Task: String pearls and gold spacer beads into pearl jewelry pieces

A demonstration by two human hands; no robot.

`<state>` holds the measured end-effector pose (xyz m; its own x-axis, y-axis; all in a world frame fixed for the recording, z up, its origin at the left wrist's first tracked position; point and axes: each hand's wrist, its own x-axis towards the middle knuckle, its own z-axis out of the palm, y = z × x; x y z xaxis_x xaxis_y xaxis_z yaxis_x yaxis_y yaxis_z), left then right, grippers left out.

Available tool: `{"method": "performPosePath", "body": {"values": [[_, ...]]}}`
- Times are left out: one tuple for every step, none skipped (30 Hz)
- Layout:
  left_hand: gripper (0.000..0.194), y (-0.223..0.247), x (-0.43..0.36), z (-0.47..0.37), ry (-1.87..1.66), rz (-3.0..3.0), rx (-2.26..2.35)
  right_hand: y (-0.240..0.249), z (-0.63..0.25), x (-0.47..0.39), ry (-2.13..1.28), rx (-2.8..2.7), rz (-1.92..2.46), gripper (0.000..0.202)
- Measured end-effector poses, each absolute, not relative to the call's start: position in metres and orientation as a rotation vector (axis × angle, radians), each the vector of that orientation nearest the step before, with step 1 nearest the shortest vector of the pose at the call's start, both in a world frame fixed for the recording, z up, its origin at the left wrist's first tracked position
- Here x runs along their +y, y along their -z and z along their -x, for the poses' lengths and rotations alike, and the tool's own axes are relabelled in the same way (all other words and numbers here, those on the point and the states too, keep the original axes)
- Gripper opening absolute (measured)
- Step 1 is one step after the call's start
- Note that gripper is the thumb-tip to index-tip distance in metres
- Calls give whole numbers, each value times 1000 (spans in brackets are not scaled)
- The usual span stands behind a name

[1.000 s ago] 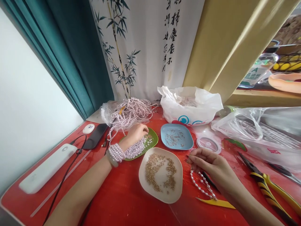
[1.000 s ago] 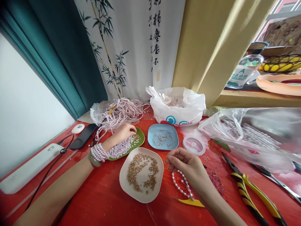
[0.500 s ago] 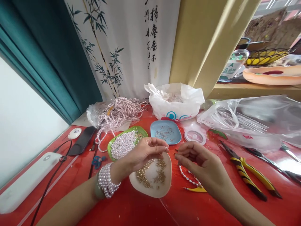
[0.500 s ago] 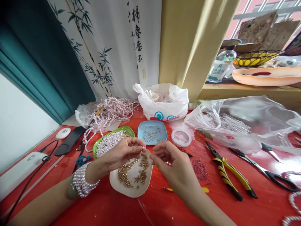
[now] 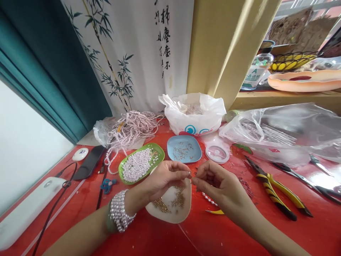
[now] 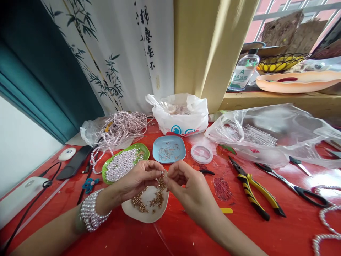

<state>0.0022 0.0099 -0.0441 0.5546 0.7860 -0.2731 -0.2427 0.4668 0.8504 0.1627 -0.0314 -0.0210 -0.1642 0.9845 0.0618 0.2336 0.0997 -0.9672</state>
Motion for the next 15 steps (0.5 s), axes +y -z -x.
{"method": "performPosePath", "body": {"values": [[19,45,10,-2,-702,-867,727,21,-163,-31,-1135,-1546,1248,15],[18,46,9,-2,-702,-872,725,21,-163,-31,-1136,-1548,1252,15],[19,46,9,-2,-701,-876,728,21,-163,-32,-1137,-1550,1255,16],[19,47,9,-2,-702,-879,736,21,-163,-32,-1139,-1554,1258,16],[19,47,9,-2,-704,-882,745,21,-163,-32,-1142,-1559,1262,16],[19,47,9,-2,-704,-890,755,21,-163,-32,-1143,-1565,1266,15],[19,47,9,-2,-703,-906,765,20,-163,-32,-1146,-1569,1270,15],[19,46,9,-2,-701,-930,773,20,-163,-32,-1150,-1572,1273,15],[19,46,9,-2,-695,-960,779,20,-163,-32,-1156,-1577,1274,15],[18,45,9,-2,-692,-996,790,20,-163,-32,-1162,-1583,1273,15],[18,44,9,-2,-688,-1034,803,19,-163,-32,-1168,-1588,1272,15],[17,43,8,-1,-689,-1067,816,19,-163,-32,-1175,-1591,1269,14],[17,43,8,-1,-692,-1091,825,19,-163,-32,-1184,-1591,1263,14],[17,43,9,-1,-691,-1103,829,19,-163,-32,-1192,-1590,1254,14],[17,43,9,-1,-687,-1102,826,19,-163,-32,-1192,-1587,1244,13]]}}
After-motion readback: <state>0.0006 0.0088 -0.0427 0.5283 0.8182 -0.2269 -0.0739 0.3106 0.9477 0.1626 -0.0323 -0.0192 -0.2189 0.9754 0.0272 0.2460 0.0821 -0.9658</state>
